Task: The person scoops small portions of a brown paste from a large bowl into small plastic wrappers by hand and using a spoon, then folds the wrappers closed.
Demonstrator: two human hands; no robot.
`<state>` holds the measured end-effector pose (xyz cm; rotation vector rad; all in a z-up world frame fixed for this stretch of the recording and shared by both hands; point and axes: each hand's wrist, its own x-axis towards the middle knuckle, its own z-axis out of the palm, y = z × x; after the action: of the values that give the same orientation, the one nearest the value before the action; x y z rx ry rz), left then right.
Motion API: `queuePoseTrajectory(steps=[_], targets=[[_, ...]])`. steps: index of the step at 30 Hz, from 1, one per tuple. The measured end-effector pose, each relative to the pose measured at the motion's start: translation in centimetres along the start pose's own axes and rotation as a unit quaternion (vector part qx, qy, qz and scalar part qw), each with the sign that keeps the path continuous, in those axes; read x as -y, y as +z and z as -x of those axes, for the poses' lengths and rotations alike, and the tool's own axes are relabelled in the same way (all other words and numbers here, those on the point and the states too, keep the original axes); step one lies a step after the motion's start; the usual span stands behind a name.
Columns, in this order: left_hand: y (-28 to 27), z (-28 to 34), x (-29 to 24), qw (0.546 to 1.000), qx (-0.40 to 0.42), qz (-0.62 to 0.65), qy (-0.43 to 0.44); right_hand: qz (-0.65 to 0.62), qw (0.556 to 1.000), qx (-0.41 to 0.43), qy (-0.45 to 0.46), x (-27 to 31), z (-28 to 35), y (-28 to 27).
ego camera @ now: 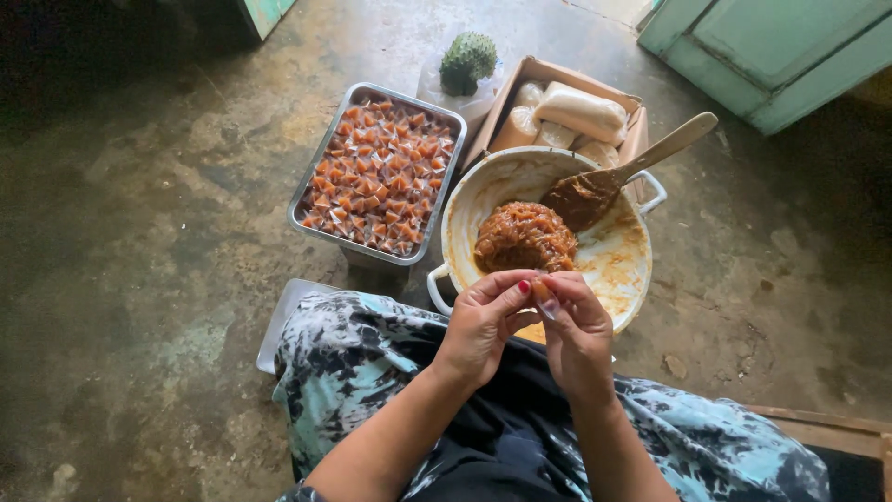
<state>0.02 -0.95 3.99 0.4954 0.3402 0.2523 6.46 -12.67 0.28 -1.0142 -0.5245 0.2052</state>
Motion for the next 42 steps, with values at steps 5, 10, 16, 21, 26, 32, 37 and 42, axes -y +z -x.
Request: queuePoseTrajectory(steps=[5, 10, 16, 21, 26, 32, 37, 42], targets=[[0.0, -0.1, 0.4, 1.000, 0.000, -0.005, 0.024, 0.016, 0.999, -0.022, -0.024, 0.1, -0.1, 0.9], [0.7, 0.6, -0.2, 0.998, 0.002, -0.029, 0.056, 0.020, 0.999, -0.028, -0.032, 0.9, -0.3, 2.1], [1.1, 0.8, -0.3, 0.994, 0.022, -0.034, 0.105, 0.031, 0.998, -0.040, -0.048, 2.2, -0.4, 3.8], [0.5, 0.8, 0.0, 0.983, 0.045, -0.075, 0.161, 0.009, 0.998, -0.043, -0.048, 3.2, -0.3, 4.9], [1.3, 1.2, -0.5, 0.973, 0.054, -0.097, 0.202, -0.043, 0.998, -0.041, -0.028, 2.5, -0.5, 4.1], [2.8, 1.8, -0.3, 0.955, 0.079, -0.140, 0.248, -0.072, 0.996, -0.038, -0.021, 4.0, -0.4, 4.3], [3.7, 2.2, 0.3, 0.943, 0.098, -0.189, 0.254, -0.076, 0.996, -0.037, -0.025, 5.5, -0.3, 4.7], [4.7, 2.2, 0.8, 0.942, 0.112, -0.183, 0.258, -0.082, 0.992, -0.073, -0.059, 5.2, -0.1, 4.3]])
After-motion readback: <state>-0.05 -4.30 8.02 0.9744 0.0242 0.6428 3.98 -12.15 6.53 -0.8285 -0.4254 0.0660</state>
